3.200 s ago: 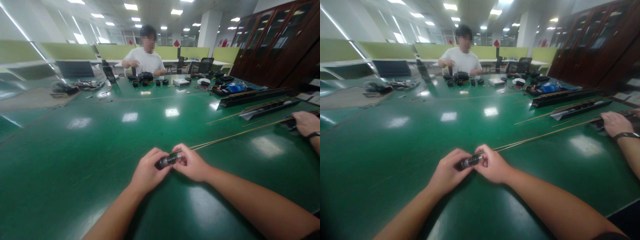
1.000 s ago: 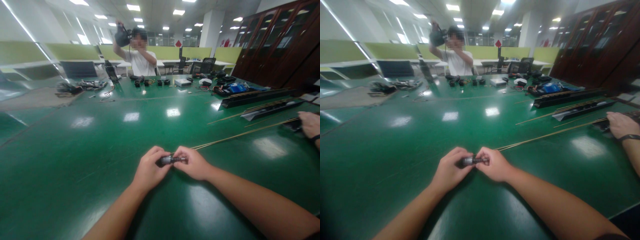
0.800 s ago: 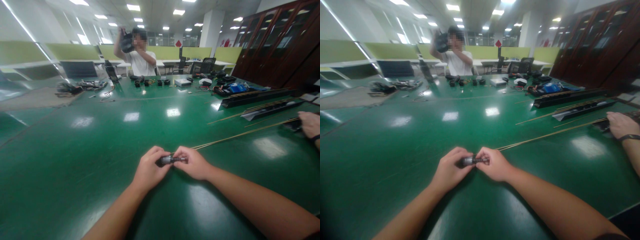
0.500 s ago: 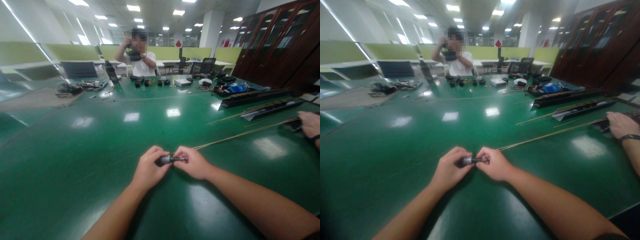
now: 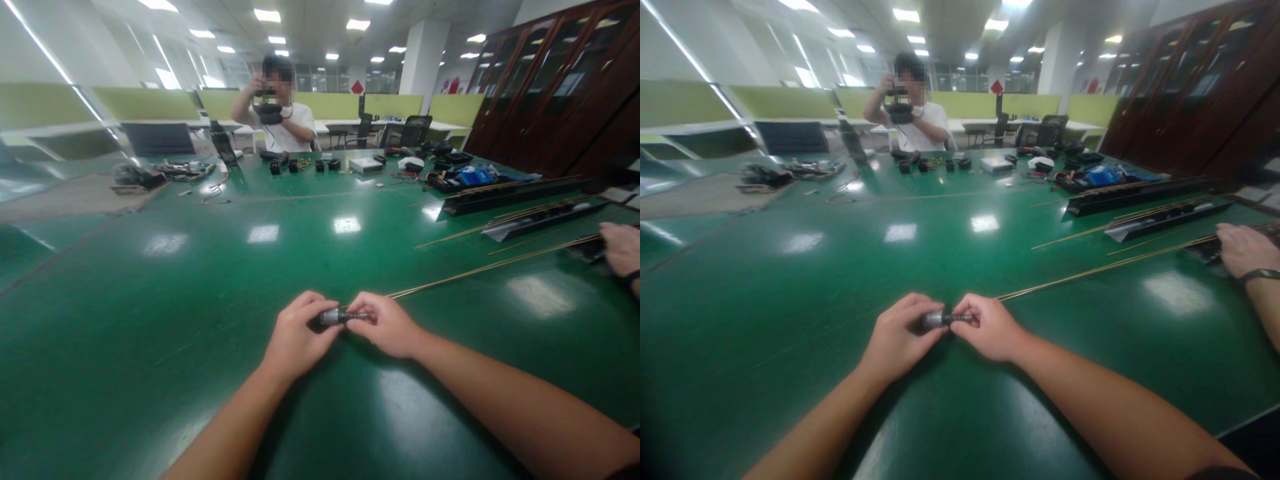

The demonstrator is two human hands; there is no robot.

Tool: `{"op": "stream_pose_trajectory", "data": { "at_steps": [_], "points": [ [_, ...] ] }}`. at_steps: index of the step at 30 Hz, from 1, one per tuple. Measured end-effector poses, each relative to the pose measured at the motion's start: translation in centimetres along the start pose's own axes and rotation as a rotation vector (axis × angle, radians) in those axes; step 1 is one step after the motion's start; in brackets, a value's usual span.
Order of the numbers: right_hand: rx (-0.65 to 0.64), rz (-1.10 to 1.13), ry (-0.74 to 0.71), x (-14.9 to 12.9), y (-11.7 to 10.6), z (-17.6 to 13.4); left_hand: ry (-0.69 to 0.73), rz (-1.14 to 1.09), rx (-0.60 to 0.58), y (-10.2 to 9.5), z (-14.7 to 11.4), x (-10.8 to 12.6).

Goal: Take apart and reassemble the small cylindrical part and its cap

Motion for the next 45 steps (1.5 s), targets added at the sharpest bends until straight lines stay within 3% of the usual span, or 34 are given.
{"op": "stream_pose_trajectory", "data": {
  "at_steps": [45],
  "points": [
    [0.113, -0.071, 0.018, -0.9, -0.43, -0.01, 0.004, 0.03, 0.087, -0.9, 0.21, 0.12]
  ]
}}
Point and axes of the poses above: each hand's wrist, its own z-axis towards the middle knuckle, its own y-axis out of the palm, x = y × z, the point moved 4 cm from there along z, towards the middle knuckle, and after that the axes turned 1 degree about -y, right-handed, at the moved point
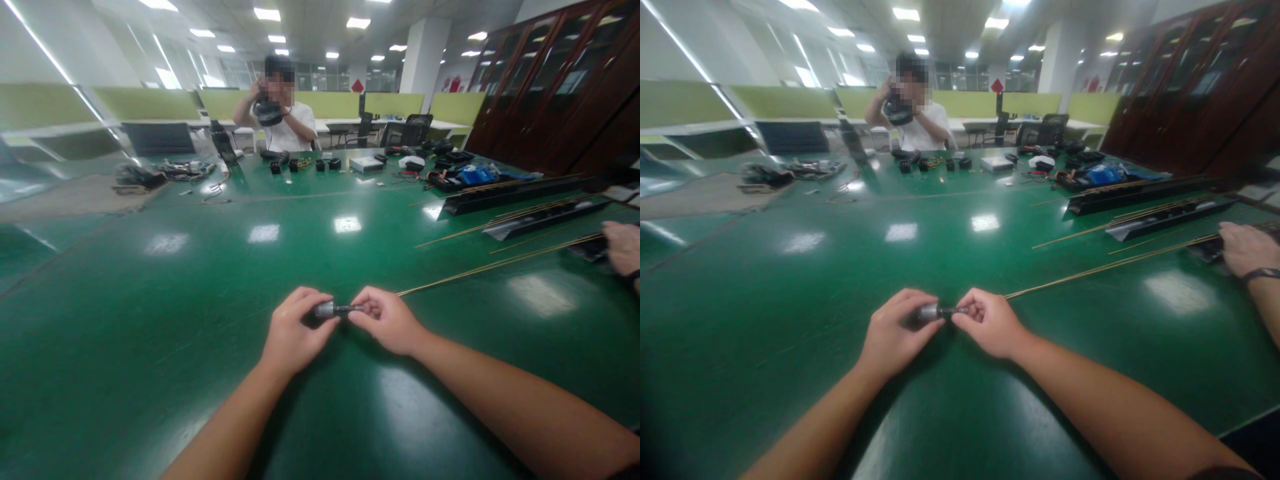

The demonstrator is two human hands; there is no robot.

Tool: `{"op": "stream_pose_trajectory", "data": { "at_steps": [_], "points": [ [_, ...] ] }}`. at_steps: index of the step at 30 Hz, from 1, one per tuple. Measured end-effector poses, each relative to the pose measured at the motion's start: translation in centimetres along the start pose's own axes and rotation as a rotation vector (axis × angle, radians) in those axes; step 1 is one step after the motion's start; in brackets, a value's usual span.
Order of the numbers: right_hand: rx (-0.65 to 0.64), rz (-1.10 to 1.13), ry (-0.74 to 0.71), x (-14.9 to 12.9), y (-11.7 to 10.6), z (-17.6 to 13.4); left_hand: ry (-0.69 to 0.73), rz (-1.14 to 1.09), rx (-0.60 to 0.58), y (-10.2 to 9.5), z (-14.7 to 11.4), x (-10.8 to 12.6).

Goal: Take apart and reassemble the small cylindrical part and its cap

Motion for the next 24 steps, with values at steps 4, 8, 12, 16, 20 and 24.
{"op": "stream_pose_trajectory", "data": {
  "at_steps": [4, 8, 12, 16, 20, 24],
  "points": [
    [0.023, -0.017, 0.0, -0.02, -0.14, 0.01, -0.005, 0.007, 0.003, -0.08, 0.03, 0.0],
    [0.03, -0.02, 0.004, 0.06, -0.23, 0.03, -0.016, 0.017, 0.008, -0.15, 0.08, -0.04],
    [0.049, -0.032, 0.003, 0.02, -0.33, 0.03, -0.019, 0.017, 0.013, -0.23, 0.15, -0.05],
    [0.056, -0.04, 0.005, -0.07, -0.37, 0.01, -0.025, 0.013, 0.018, -0.32, 0.19, -0.12],
    [0.057, -0.042, 0.006, -0.05, -0.37, 0.02, -0.023, 0.007, 0.017, -0.36, 0.19, -0.17],
    [0.058, -0.04, -0.002, 0.01, -0.4, 0.1, -0.032, 0.008, 0.023, -0.44, 0.22, -0.27]
  ]
}}
Point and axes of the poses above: each hand's wrist, its own z-axis towards the middle knuckle, its own y-axis out of the palm, x = y × z, the point moved 4 cm from there along z, towards the middle knuckle, and after that the axes turned 1 degree about -y, right-handed, at the moved point
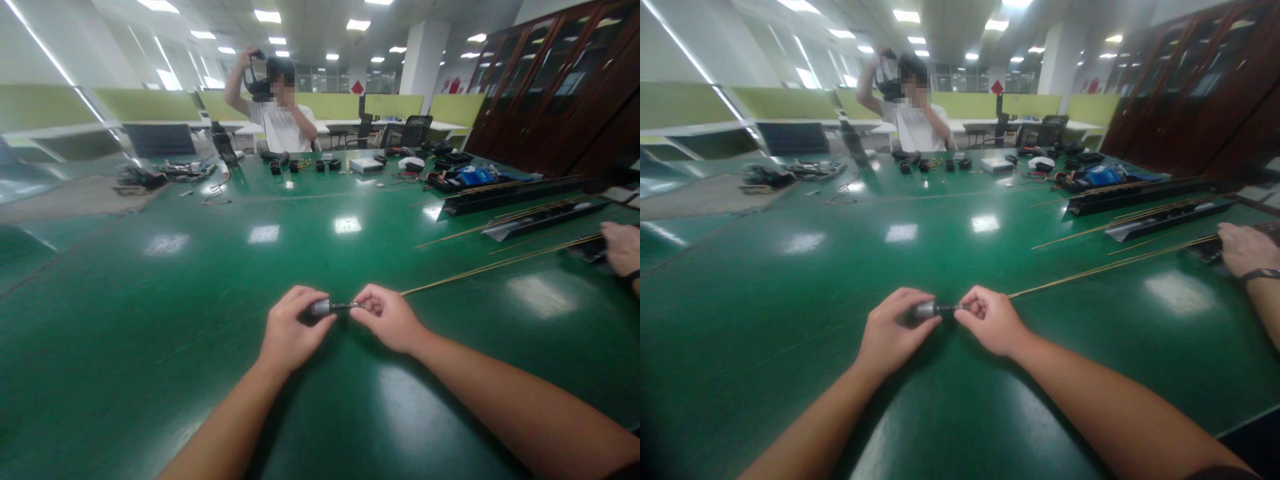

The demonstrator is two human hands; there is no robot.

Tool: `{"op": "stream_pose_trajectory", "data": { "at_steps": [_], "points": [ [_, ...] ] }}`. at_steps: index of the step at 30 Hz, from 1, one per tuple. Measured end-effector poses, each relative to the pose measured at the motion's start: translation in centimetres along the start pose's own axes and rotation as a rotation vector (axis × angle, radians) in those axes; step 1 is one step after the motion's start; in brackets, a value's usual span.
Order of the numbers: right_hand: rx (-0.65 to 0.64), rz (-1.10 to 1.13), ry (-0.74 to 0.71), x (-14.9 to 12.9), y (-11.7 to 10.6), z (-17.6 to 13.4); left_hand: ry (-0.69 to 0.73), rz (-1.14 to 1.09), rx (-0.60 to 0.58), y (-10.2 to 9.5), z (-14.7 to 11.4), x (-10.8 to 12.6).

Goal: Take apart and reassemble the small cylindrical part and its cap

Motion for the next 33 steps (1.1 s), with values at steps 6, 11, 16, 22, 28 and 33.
{"op": "stream_pose_trajectory", "data": {
  "at_steps": [6, 11, 16, 22, 28, 33],
  "points": [
    [0.008, 0.008, 0.009, 0.2, -0.1, 0.1, -0.008, 0.014, 0.006, -0.1, 0.1, -0.2],
    [0.054, 0.013, -0.002, 0.1, -0.3, 0.0, -0.025, 0.024, 0.023, -0.2, 0.2, -0.3],
    [0.011, -0.015, -0.011, 0.0, 0.1, -0.1, -0.185, 0.042, 0.12, -0.8, 0.3, -1.5],
    [-0.033, -0.019, -0.02, 0.2, 0.4, -0.1, -0.472, -0.349, 0.157, 0.1, 0.4, -4.0],
    [-0.063, -0.03, -0.032, 0.2, 0.5, 0.0, -0.517, -0.424, 0.196, 0.5, 0.2, -5.3],
    [-0.061, -0.033, -0.039, 0.4, 0.7, 0.1, -0.585, -0.371, 0.251, -0.8, 0.2, -4.9]
  ]
}}
Point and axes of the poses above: each hand's wrist, its own z-axis towards the middle knuckle, its own y-axis out of the palm, x = y × z, the point moved 4 cm from there along z, towards the middle knuckle, and after that the axes turned 1 degree about -y, right-handed, at the moved point
